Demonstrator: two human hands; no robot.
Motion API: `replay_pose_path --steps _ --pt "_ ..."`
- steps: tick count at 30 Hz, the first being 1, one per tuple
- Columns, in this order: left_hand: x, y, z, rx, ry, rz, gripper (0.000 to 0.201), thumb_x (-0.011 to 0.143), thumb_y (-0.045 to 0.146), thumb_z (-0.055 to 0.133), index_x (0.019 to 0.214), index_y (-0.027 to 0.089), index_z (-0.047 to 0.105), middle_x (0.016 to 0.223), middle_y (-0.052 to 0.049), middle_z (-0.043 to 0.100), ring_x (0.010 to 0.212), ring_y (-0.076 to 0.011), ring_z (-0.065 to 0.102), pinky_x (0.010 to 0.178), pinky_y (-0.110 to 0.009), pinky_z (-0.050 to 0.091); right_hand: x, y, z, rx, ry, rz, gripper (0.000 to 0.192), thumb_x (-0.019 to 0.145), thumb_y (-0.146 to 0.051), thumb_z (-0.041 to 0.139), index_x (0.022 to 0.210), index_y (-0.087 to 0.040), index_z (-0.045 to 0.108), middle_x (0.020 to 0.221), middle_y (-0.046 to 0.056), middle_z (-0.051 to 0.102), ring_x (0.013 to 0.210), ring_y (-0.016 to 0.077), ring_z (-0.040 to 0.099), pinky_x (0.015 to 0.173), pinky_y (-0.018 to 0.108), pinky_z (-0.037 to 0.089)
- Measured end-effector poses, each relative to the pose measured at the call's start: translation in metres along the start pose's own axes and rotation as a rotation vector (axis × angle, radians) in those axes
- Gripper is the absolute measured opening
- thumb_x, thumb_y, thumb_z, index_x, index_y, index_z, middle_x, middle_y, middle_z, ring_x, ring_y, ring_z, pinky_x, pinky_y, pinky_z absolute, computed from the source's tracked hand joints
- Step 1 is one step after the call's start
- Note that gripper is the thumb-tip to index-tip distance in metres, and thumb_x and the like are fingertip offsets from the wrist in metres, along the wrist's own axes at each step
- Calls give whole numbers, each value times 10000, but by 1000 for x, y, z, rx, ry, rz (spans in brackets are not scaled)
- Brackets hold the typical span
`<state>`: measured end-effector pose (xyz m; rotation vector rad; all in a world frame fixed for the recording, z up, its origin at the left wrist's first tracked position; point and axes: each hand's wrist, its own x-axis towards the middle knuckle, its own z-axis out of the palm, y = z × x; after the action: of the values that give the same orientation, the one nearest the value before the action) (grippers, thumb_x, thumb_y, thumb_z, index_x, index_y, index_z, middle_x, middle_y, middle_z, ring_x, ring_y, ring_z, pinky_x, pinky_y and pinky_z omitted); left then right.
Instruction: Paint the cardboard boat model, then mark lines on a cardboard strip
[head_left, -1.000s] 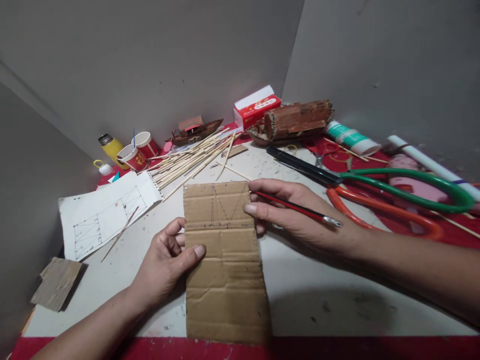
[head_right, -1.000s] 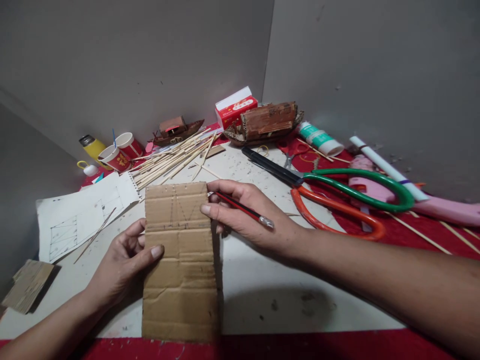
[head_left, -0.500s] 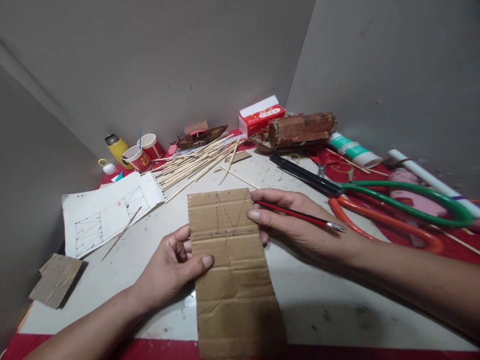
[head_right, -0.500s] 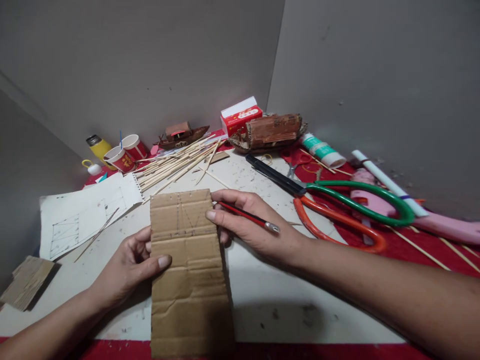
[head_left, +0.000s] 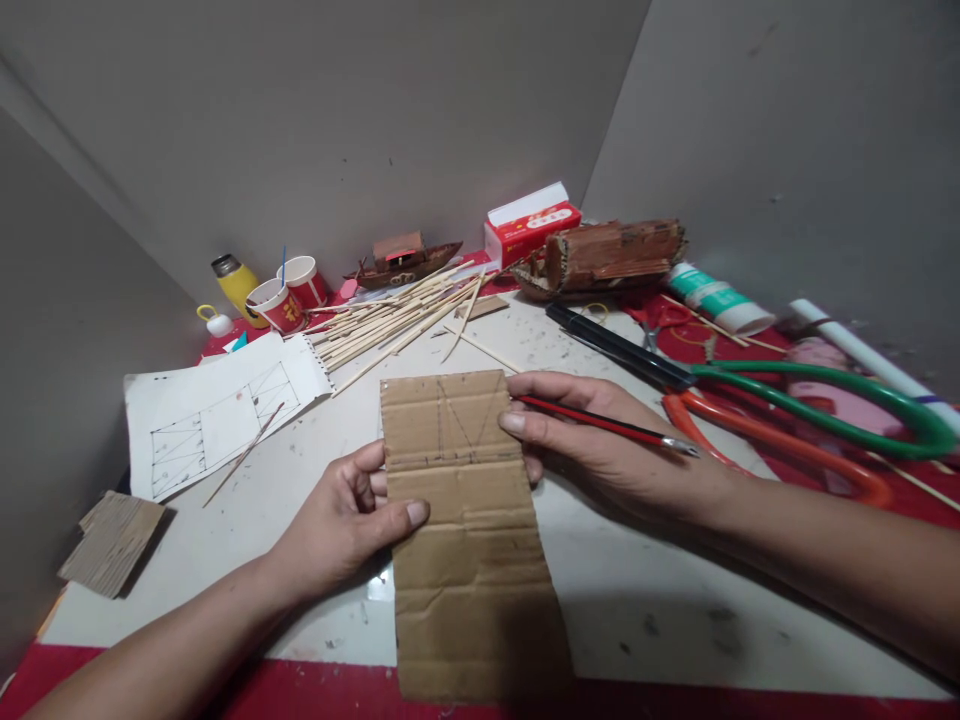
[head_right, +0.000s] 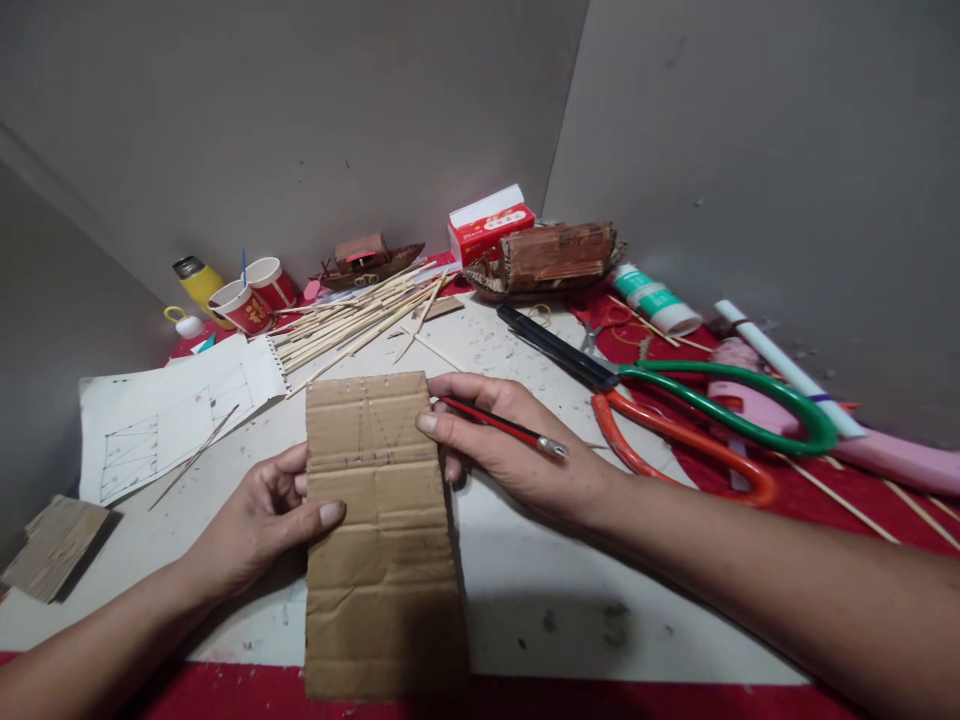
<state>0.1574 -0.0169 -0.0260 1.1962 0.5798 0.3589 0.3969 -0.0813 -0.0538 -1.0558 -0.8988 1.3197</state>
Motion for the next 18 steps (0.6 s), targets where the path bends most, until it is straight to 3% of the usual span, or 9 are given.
replay_pose_path --steps 8,12,18 --pt "1 0 -3 10 24 -15 406 840 258 750 1226 186 649 1037 -103 764 958 -220 731 867 -357 563 1 0 -2 -18 30 -3 312 792 -353 791 1041 -217 658 741 -23 633 546 83 577 534 212 489" --pt "1 -1 -5 -10 17 -6 324 844 250 748 1149 185 662 964 -70 762 865 -171 729 839 -312 560 2 0 -2 -33 40 -7 307 810 -370 771 1056 -219 666 712 -24 614 554 91 567 524 209 487" --pt "3 -2 -10 -16 76 3 292 814 263 780 1049 171 635 815 -15 715 643 -90 658 587 -194 556 4 -1 -6 -80 77 -54 292 822 -392 755 1064 -240 695 658 -27 614 540 93 567 500 189 474"
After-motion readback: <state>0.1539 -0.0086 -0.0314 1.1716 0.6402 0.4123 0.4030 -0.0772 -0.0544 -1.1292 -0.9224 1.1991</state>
